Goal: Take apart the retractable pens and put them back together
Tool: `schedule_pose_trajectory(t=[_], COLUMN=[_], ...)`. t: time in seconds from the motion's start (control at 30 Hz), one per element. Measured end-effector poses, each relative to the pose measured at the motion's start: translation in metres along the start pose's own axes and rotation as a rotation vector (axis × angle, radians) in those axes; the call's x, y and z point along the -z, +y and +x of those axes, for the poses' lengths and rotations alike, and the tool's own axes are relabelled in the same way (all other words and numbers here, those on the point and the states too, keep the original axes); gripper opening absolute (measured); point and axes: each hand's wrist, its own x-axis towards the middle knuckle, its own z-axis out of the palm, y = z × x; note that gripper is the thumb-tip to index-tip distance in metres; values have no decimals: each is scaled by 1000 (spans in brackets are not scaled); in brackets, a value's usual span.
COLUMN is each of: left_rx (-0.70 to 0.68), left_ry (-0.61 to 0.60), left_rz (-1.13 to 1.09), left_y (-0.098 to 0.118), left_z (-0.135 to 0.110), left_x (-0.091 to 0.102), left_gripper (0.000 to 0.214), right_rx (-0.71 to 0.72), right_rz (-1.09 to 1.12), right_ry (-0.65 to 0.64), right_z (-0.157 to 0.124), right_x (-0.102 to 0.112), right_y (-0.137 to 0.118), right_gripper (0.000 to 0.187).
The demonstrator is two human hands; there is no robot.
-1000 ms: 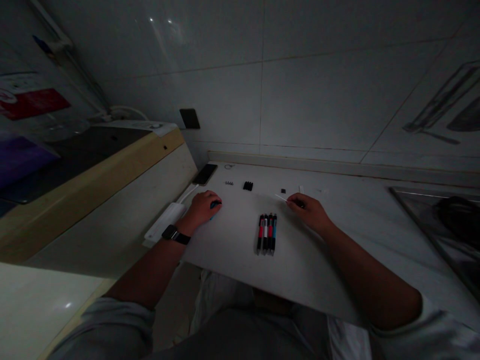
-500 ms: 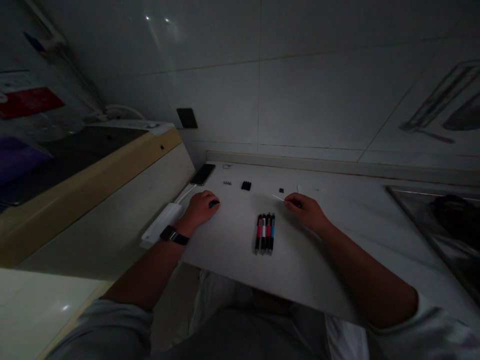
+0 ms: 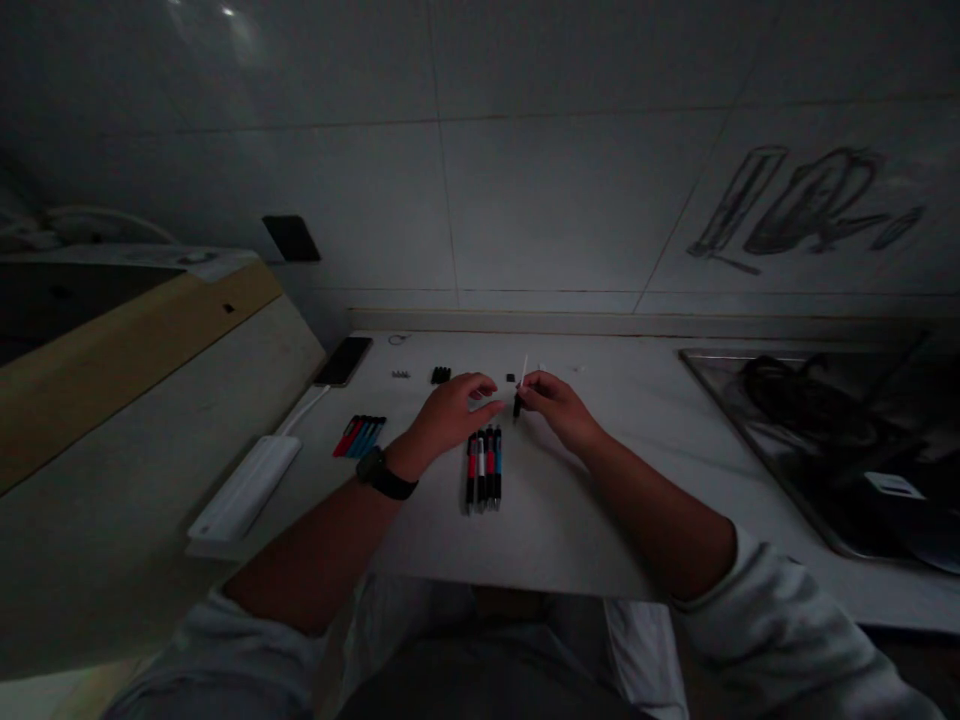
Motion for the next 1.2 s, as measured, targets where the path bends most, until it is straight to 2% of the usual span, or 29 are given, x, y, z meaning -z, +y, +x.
schedule_pose_trajectory(t=[0.1,0.2,0.4,0.53,0.63,0.73,0.87,1.0,1.1,1.2], left_rx=[69,112,84,67,94,138,177,190,201,206], left_ry=[2,25,-3,-11,44,121,114,122,137,143], left_rz=[-123,-159,-68,-53,-91,-231,-411,-465,-458,-431], left_y=[5,-2,-24,-26,-25,-24,-24,-26,-29,-35], left_z=[9,9,2,2,2,2,3,3,3,1], left_x=[-31,-44,-41,-39,-38,-39,-45,-48,-48,-47], left_gripper=[22,25,20,13,12,13,15,16,16,16], right_rx=[-71,-102,-118,-106,-113,-139,-156,-156,-112,0], right_rz=[83,115,207,256,240,204,201,177,115,-80], right_ry=[22,63,178,250,275,253,166,132,180,259], right_z=[0,-1,1,4,5,4,-2,-4,2,12], right_x=[-1,-2,-1,3,6,4,-5,-9,3,32], right_y=[0,0,3,7,9,8,6,4,0,-4], right_gripper=[37,34,37,38,39,40,38,37,36,32])
